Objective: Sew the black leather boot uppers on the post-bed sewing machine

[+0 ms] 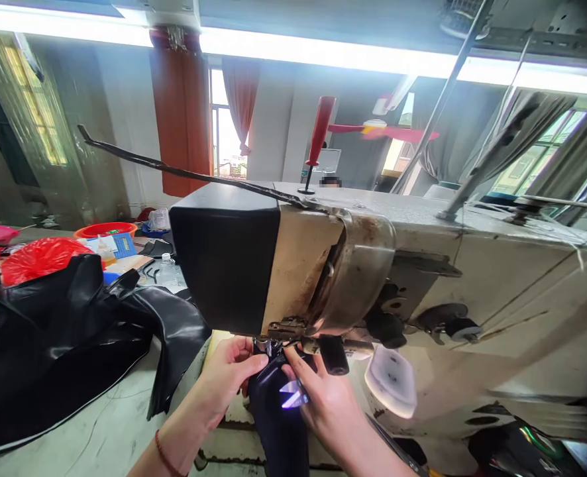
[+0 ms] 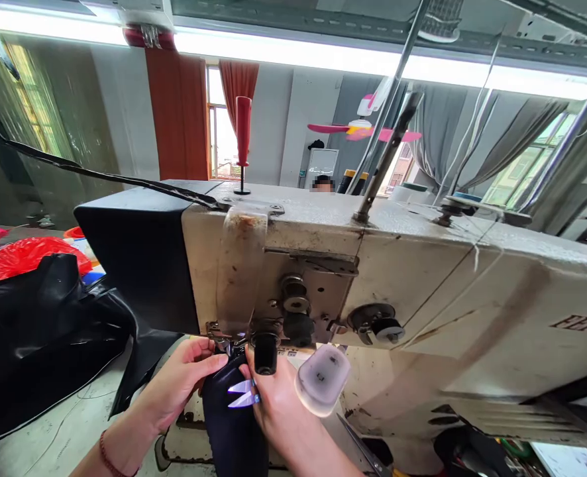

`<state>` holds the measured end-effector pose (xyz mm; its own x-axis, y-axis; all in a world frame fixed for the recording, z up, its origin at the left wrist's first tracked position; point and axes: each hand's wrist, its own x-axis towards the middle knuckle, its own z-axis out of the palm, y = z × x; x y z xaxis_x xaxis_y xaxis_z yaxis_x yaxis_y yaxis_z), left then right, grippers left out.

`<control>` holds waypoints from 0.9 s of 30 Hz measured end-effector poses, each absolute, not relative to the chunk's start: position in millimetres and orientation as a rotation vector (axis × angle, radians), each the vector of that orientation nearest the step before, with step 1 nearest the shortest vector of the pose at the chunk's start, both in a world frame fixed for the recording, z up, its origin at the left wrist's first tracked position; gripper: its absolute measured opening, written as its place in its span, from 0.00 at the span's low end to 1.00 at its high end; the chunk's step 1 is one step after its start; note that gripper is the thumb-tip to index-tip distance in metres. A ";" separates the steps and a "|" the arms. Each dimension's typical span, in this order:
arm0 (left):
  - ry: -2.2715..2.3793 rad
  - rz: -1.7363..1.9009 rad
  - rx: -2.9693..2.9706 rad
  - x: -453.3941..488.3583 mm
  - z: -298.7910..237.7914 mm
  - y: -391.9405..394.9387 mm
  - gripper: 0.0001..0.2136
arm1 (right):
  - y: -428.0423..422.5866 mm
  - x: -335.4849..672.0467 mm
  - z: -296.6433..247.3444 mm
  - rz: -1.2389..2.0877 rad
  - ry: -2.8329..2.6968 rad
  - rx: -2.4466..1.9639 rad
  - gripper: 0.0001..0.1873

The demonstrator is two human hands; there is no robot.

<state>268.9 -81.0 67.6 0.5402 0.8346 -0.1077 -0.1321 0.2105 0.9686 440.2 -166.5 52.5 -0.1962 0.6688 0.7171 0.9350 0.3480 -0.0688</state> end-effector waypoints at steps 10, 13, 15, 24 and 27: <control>0.719 0.764 1.068 276.6 78.0 -73.4 0.14 | -155.8 437.2 49.3 -0.658 -1.819 -1.461 0.21; 0.731 0.784 1.018 278.5 79.3 -73.7 0.17 | -153.5 435.2 47.9 -0.673 -1.796 -1.436 0.23; 0.732 0.784 1.016 279.1 79.7 -73.9 0.18 | -153.9 434.3 50.2 -0.696 -1.781 -1.410 0.24; 0.722 0.763 1.076 279.8 79.8 -74.0 0.17 | -157.5 439.2 53.8 -0.682 -1.891 -1.431 0.25; 0.743 0.800 1.071 282.0 73.7 -71.8 0.17 | -154.6 448.9 39.4 -0.683 -1.878 -1.425 0.26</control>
<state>282.0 -71.8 73.7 0.5116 0.8486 -0.1347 -0.1964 0.2681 0.9432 448.9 -154.6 39.4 -0.1755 0.6114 0.7716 0.9641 0.2653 0.0091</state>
